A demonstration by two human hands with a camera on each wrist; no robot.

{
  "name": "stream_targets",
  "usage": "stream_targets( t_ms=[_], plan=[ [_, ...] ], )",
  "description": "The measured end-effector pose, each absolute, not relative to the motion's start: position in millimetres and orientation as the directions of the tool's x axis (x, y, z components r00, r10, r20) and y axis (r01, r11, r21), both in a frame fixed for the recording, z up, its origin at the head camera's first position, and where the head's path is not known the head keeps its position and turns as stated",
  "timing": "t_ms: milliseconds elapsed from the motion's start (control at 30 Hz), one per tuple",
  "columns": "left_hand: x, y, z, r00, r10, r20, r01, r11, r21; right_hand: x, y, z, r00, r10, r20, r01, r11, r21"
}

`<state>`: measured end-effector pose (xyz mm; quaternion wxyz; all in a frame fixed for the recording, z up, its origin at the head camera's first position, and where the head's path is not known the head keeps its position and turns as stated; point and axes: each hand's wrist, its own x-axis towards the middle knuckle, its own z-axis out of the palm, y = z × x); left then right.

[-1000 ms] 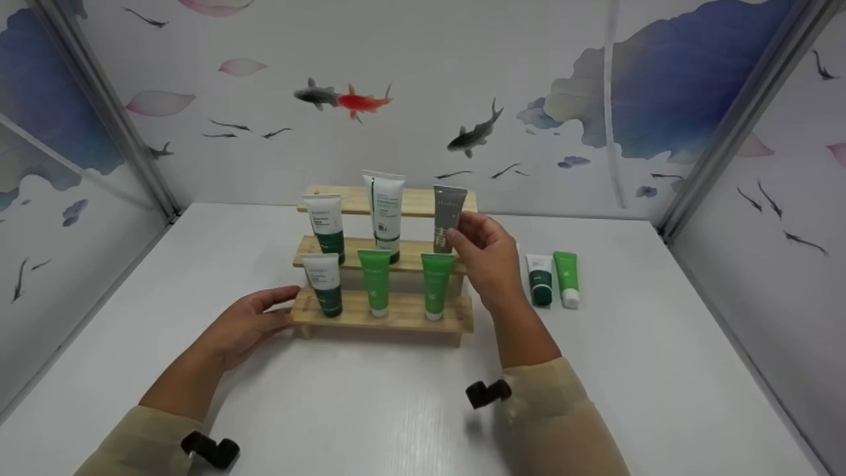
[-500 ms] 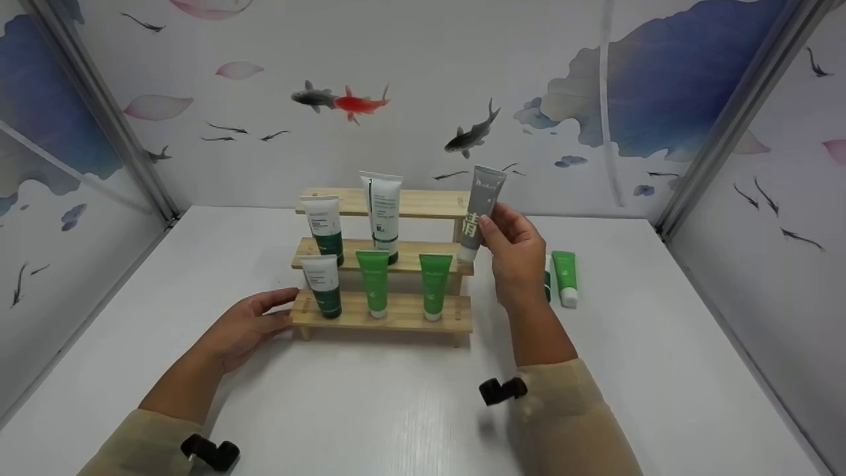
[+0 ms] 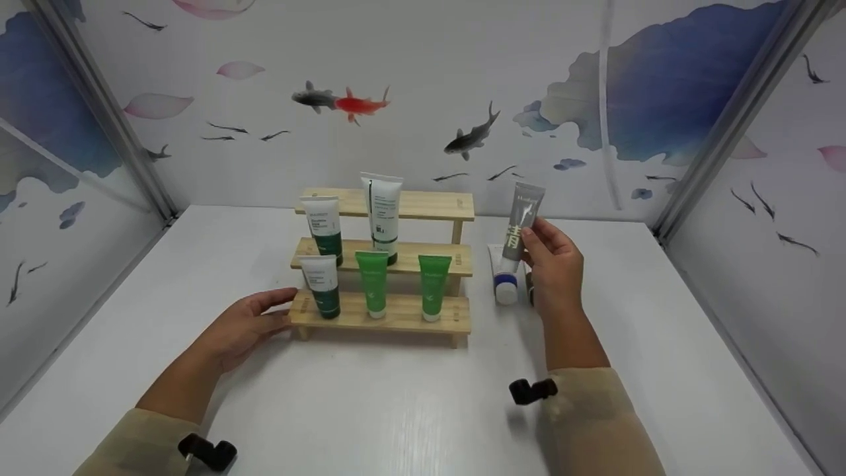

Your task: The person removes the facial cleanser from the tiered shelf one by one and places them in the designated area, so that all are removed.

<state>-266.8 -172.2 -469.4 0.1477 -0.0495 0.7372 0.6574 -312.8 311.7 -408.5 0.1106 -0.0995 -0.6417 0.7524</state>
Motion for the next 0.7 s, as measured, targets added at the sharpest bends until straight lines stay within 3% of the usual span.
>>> stream_targets(
  t_ms=[700],
  plan=[
    [-266.5,-172.2,-468.9,-0.952,0.117,-0.282,-0.265,0.139,0.954,-311.3,426.5,-452.8,-0.869,0.423,-0.257,0.164,-0.244,-0.956]
  ],
)
